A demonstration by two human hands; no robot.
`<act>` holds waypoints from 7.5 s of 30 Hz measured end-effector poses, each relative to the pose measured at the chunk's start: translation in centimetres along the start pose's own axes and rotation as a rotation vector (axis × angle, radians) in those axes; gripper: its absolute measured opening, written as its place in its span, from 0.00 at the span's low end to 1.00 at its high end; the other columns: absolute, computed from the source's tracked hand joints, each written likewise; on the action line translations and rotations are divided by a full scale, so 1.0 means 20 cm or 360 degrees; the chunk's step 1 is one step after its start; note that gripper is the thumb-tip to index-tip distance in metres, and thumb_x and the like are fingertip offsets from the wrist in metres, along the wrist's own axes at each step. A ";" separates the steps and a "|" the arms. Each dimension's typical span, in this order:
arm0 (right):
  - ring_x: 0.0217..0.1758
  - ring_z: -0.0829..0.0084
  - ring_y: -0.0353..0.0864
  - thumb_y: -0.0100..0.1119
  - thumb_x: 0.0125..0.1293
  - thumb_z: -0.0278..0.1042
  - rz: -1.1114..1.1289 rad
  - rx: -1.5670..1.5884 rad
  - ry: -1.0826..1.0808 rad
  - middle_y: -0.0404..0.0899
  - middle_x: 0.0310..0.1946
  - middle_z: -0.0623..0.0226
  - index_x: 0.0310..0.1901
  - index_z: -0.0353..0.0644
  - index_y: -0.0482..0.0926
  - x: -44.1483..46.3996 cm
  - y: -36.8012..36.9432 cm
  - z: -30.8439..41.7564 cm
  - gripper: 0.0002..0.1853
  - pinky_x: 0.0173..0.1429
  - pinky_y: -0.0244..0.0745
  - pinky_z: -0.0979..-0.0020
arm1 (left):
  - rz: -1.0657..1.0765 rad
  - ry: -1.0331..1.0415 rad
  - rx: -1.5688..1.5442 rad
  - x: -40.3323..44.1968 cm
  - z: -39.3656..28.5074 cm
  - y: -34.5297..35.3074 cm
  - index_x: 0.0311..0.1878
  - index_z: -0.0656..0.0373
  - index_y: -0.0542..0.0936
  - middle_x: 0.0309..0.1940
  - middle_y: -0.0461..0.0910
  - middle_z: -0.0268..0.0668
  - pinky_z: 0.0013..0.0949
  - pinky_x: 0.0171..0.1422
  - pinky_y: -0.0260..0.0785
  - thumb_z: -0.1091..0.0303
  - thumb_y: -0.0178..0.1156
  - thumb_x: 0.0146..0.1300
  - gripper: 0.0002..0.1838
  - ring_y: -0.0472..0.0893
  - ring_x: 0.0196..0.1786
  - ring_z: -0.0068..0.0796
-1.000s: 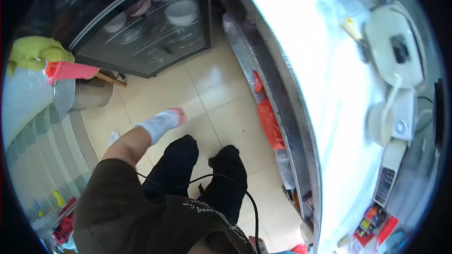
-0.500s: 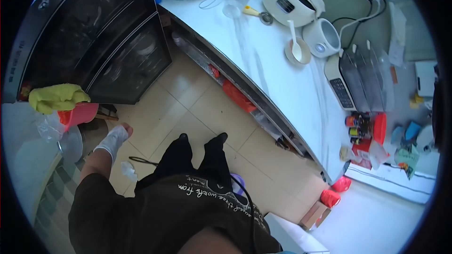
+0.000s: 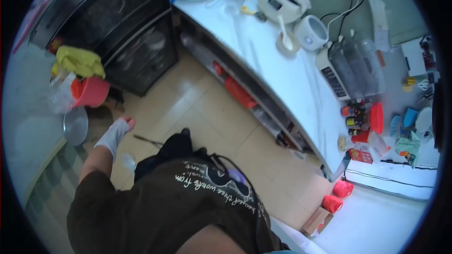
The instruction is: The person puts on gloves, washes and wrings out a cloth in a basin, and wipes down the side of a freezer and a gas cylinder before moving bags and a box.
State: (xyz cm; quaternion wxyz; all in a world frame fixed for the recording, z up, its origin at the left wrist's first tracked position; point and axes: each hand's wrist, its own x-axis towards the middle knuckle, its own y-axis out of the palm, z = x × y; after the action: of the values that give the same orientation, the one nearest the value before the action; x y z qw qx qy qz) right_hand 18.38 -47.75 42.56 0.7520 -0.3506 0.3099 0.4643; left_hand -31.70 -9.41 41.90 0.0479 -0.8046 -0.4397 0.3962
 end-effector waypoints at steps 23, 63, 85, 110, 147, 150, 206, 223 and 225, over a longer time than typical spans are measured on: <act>0.43 0.65 0.82 0.60 0.69 0.45 -0.0662 0.0738 -0.0158 0.78 0.55 0.56 0.68 0.53 0.63 -0.70 -0.82 -1.16 0.29 0.40 0.81 0.64 | 0.0450 0.0088 -0.2206 -0.50 -1.21 0.05 0.70 0.62 0.63 0.70 0.62 0.51 0.46 0.76 0.58 0.48 0.50 0.72 0.32 0.66 0.70 0.43; 0.44 0.52 0.84 0.42 0.77 0.45 -0.0401 0.1951 -0.1156 0.81 0.43 0.48 0.48 0.29 0.71 -0.59 0.13 1.39 0.22 0.51 0.81 0.56 | 0.2299 0.0352 -0.1440 -0.65 -2.14 1.05 0.73 0.61 0.56 0.72 0.60 0.38 0.32 0.78 0.49 0.58 0.43 0.74 0.29 0.58 0.75 0.30; 0.71 0.72 0.61 0.45 0.75 0.40 0.0839 0.2048 -0.1259 0.65 0.65 0.65 0.70 0.40 0.60 -0.62 0.30 1.40 0.26 0.74 0.53 0.70 | 0.0435 0.0646 0.0025 -0.01 -1.87 1.24 0.41 0.60 0.84 0.32 0.85 0.36 0.24 0.36 0.72 0.55 0.53 0.73 0.18 0.79 0.28 0.21; 0.61 0.73 0.68 0.54 0.72 0.43 0.0043 0.2383 -0.1033 0.70 0.56 0.65 0.63 0.41 0.65 -0.66 0.22 0.95 0.24 0.62 0.67 0.72 | 0.0867 0.1343 0.0970 -0.46 -2.17 1.51 0.30 0.62 0.74 0.26 0.81 0.45 0.35 0.39 0.71 0.51 0.52 0.70 0.22 0.81 0.31 0.37; 0.42 0.62 0.85 0.63 0.59 0.36 -0.0316 0.0344 -0.0048 0.84 0.39 0.52 0.44 0.38 0.84 -1.24 0.29 -0.43 0.14 0.48 0.77 0.64 | -0.0149 0.0312 0.0675 0.47 -1.10 0.16 0.48 0.61 0.76 0.44 0.82 0.44 0.47 0.43 0.72 0.49 0.52 0.68 0.22 0.81 0.43 0.45; 0.45 0.56 0.83 0.64 0.58 0.34 -0.0584 0.0236 -0.0093 0.82 0.43 0.50 0.40 0.38 0.84 -1.17 0.33 -0.34 0.11 0.51 0.77 0.61 | -0.0160 0.0017 0.0625 0.27 -1.02 0.21 0.50 0.61 0.76 0.45 0.82 0.43 0.45 0.48 0.72 0.49 0.54 0.67 0.23 0.81 0.45 0.46; 0.45 0.68 0.79 0.61 0.58 0.47 -0.1065 0.2984 -0.0605 0.73 0.59 0.57 0.68 0.39 0.61 -2.21 1.35 -0.42 0.39 0.40 0.77 0.71 | 0.0921 0.0601 0.1229 0.67 -0.90 0.22 0.31 0.65 0.82 0.28 0.86 0.42 0.32 0.31 0.73 0.54 0.46 0.72 0.25 0.82 0.27 0.27; 0.47 0.73 0.76 0.57 0.66 0.50 -0.1128 0.2612 0.0143 0.72 0.53 0.63 0.63 0.47 0.60 -2.13 1.68 -0.77 0.29 0.47 0.75 0.69 | 0.0685 0.1942 0.2480 0.54 -0.73 0.64 0.44 0.57 0.76 0.33 0.82 0.44 0.40 0.40 0.74 0.63 0.47 0.73 0.11 0.83 0.37 0.41; 0.44 0.71 0.77 0.56 0.66 0.52 -0.1174 0.2904 0.0103 0.73 0.52 0.62 0.62 0.48 0.61 -2.18 1.68 -0.81 0.29 0.45 0.77 0.68 | 0.0743 0.1103 0.1835 0.54 -0.71 0.66 0.41 0.58 0.77 0.25 0.79 0.44 0.40 0.35 0.72 0.60 0.49 0.73 0.12 0.81 0.30 0.39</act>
State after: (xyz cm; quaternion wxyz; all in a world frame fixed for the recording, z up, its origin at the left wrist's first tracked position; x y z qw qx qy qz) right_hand -31.05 -70.96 59.91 0.8231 0.2772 0.4409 -0.2266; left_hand -9.95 -5.51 39.46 0.5168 -0.8040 0.0643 0.2868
